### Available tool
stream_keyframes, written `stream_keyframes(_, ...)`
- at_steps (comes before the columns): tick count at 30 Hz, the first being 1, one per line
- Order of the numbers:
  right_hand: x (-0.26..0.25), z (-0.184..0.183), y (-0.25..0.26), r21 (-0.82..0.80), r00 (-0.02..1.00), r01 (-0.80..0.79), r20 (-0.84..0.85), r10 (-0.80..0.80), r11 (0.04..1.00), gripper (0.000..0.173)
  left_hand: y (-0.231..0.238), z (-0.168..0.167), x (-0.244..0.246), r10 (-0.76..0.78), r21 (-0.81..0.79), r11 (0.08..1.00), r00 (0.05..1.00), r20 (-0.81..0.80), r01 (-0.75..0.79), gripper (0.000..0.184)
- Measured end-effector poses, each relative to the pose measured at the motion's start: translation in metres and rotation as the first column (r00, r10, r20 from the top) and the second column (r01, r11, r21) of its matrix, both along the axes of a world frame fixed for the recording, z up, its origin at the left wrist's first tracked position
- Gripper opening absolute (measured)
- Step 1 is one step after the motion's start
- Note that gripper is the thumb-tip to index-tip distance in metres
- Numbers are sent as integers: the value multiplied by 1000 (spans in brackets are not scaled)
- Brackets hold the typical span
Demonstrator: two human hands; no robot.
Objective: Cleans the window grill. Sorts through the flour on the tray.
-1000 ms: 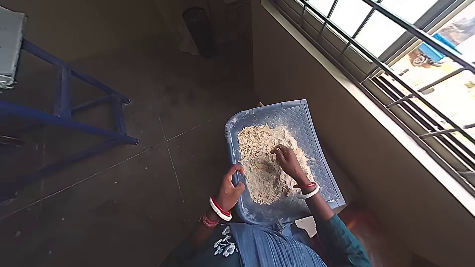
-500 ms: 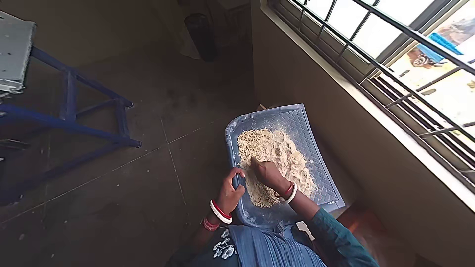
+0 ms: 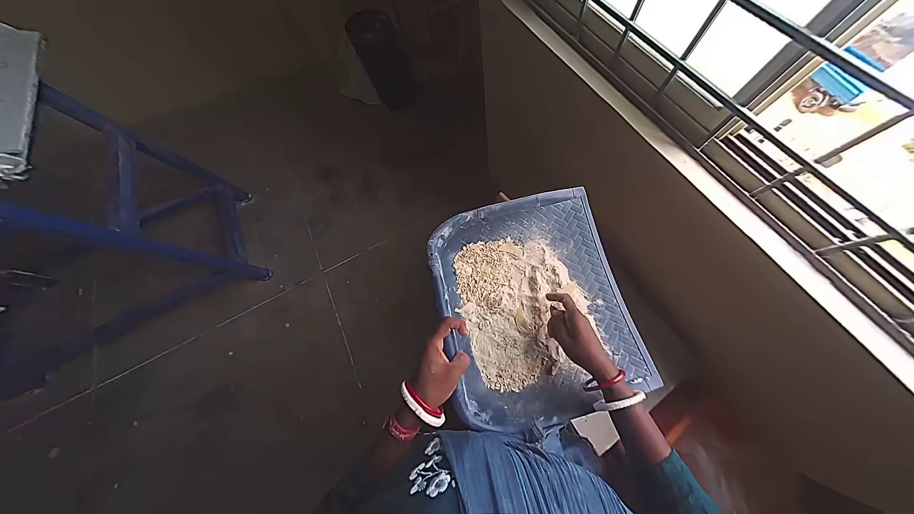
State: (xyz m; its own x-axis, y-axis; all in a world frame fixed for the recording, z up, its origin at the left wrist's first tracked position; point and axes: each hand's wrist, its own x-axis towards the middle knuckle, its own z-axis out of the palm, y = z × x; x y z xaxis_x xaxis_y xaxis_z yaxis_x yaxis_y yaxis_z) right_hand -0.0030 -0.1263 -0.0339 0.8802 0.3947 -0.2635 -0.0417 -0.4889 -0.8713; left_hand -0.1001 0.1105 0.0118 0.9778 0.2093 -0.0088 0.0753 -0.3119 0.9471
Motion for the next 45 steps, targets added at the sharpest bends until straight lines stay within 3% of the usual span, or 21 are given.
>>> stream_keyframes(5,38,11,13,-384,996,90,24,-87,919,48,0,-1,1,-32,7,999,999,12,32,34)
stream_keyframes(9,29,6,31,-328,987,104,151,-56,939,41,4,-1,3,-38,8,999,999,0,38,34)
stream_keyframes(12,18,17,47,-284,990,-38,120,75,958,39,5,-2,4,-33,13,999,999,-15,33,35)
stream_keyframes(16,15,25,72,-444,941,-309,-14,338,841,41,4,-3,9,-64,26,998,998,-10,64,35)
stream_keyframes(19,14,22,75,-500,943,-289,-2,333,816,37,3,-3,12,-72,25,997,997,-36,73,34)
stream_keyframes(24,6,15,45,-236,986,-99,111,128,967,29,7,-4,14,-63,18,998,998,-22,63,34)
stream_keyframes(27,-3,7,32,-21,989,63,133,-59,998,23,5,-3,17,-51,8,999,998,-26,51,35)
stream_keyframes(30,-16,-7,23,296,978,206,-75,-193,933,9,5,-4,20,-48,-7,999,999,-25,47,34)
stream_keyframes(31,-20,-7,21,404,959,272,-192,-210,873,5,5,-4,21,-47,-11,999,999,-20,46,33)
stream_keyframes(33,-27,-2,13,532,890,416,-407,-208,738,12,5,-5,22,-47,-16,999,999,-4,47,33)
stream_keyframes(37,-32,-8,-10,633,837,522,-509,-201,572,22,5,-3,24,-43,12,999,999,-17,43,34)
stream_keyframes(40,-30,-11,-23,662,820,559,-532,-212,499,30,5,-2,26,-47,16,999,999,-22,47,34)
stream_keyframes(43,-26,-6,-27,630,806,584,-526,-273,511,31,2,0,27,-48,14,999,999,-21,48,35)
stream_keyframes(45,-25,-1,-29,598,839,526,-482,-254,605,20,1,0,28,-54,24,998,999,-8,54,36)
